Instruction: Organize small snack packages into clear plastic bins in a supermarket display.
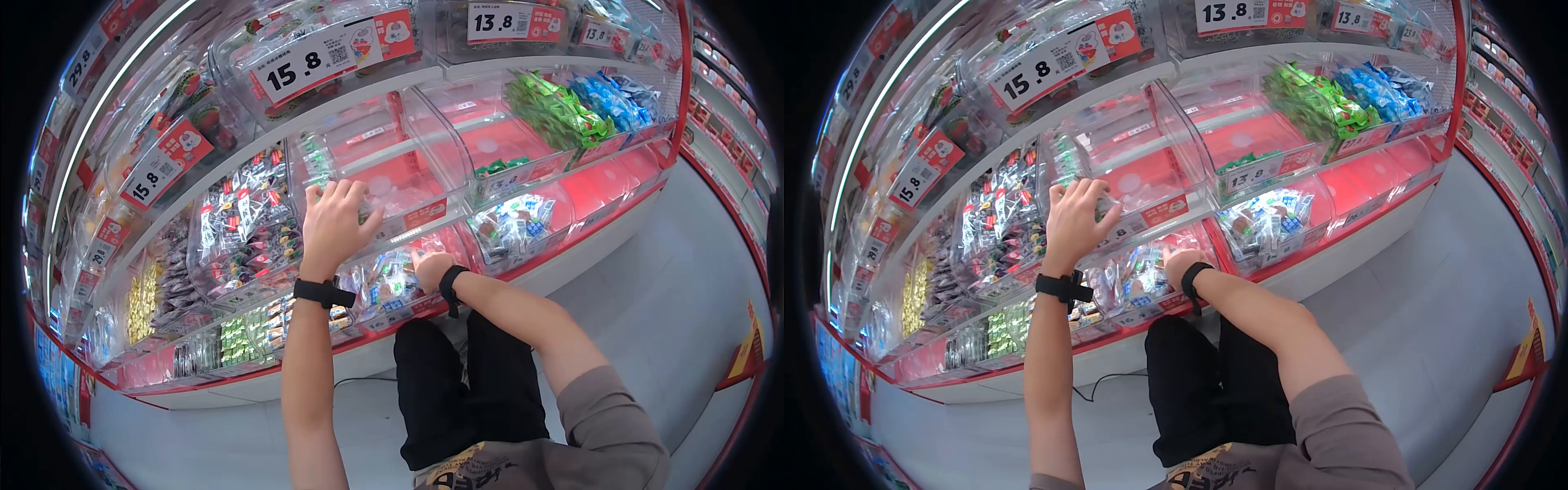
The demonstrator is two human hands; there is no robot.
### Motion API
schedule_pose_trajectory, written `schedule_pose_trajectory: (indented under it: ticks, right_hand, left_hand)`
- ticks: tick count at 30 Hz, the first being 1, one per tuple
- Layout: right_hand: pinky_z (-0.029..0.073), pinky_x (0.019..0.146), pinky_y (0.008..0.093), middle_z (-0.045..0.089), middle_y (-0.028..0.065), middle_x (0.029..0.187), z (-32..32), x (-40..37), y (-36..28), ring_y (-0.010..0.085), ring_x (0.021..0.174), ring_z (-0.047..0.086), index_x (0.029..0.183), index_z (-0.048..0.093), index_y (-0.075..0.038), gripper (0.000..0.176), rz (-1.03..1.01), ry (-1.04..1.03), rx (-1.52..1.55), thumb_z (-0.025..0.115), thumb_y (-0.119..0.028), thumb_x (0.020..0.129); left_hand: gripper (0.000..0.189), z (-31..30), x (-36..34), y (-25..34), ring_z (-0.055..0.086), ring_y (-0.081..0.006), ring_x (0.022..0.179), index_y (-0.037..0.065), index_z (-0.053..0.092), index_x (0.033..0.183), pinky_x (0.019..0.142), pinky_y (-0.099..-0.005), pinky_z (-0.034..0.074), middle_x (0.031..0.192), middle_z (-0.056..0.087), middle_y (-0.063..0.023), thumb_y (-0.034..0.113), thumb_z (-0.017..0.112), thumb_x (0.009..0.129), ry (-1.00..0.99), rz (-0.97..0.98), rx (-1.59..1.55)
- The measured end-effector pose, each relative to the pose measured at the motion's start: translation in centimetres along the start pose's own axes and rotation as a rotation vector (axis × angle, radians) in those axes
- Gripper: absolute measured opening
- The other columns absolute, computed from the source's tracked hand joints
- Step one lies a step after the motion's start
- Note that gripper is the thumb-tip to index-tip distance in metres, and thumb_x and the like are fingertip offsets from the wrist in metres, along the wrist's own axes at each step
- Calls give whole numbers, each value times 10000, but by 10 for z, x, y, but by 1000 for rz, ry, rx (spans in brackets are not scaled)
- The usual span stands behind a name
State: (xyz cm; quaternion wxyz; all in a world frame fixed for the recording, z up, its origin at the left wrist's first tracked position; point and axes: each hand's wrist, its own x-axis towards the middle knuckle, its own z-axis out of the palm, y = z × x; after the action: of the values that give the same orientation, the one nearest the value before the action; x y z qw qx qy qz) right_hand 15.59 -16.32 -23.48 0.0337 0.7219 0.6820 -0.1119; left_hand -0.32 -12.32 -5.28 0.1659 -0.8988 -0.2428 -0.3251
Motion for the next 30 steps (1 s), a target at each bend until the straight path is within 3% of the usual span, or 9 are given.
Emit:
schedule_pose_trajectory:
  ticks: [3,4,10,13,17,21,22,25,30]
  right_hand:
    - [540,671,498,653,174,1016,6,5,5,353,890,667,1251,460,-39,478,-61,81,16,566,-194,812]
    - [544,645,449,674,156,937,7,-5,1,309,849,682,1144,546,-56,323,-29,180,-72,507,-164,842]
    - [511,567,384,673,85,766,-13,-19,0,239,763,683,918,612,-115,121,-275,421,-187,545,-158,828]
    - [495,554,372,655,57,725,-36,-37,-6,225,731,676,942,603,-127,137,-325,473,-285,569,-184,821]
    - [481,550,367,638,122,802,-54,-72,1,253,717,653,1087,577,-94,310,-356,680,-338,591,-173,787]
    - [485,578,380,590,148,833,-74,-101,6,270,770,636,1315,446,-83,608,-362,550,-270,620,-63,734]
    - [488,591,387,583,148,825,-81,-113,7,279,769,634,1343,435,-126,651,-381,503,-211,622,-52,724]
    - [494,614,398,582,124,781,-97,-133,10,301,753,628,1355,434,-167,655,-398,523,-102,635,-70,739]
    - [489,625,449,621,158,886,-191,-162,5,380,746,615,1298,456,-168,606,-502,698,312,616,-44,727]
  left_hand:
    - [326,-1,1,0,566,-222,887,75,615,943,881,-420,342,890,610,-50,352,638,772,-12,-6,3]
    - [325,-1,1,0,566,-222,886,76,614,942,881,-419,343,889,610,-51,354,635,774,-6,-4,7]
    - [330,0,-1,-3,561,-222,879,72,610,961,882,-407,341,898,610,-54,357,624,795,1,15,18]
    - [343,1,-1,-3,560,-225,866,71,606,953,876,-415,349,874,600,-59,370,622,787,16,20,36]
    - [355,3,-2,-5,564,-225,860,68,598,937,872,-419,356,847,589,-66,385,617,779,-7,9,45]
    - [362,4,-3,-7,567,-225,863,62,594,933,873,-415,359,852,593,-71,391,613,782,-2,10,42]
    - [364,4,-3,-7,568,-226,865,61,596,932,873,-413,360,856,595,-71,392,612,783,-4,11,40]
    - [328,4,-4,-6,559,-222,865,72,596,938,873,-399,350,855,592,-64,371,610,805,9,12,36]
    - [383,8,-5,-8,576,-236,874,48,611,920,873,-402,364,878,615,-82,408,604,789,44,21,41]
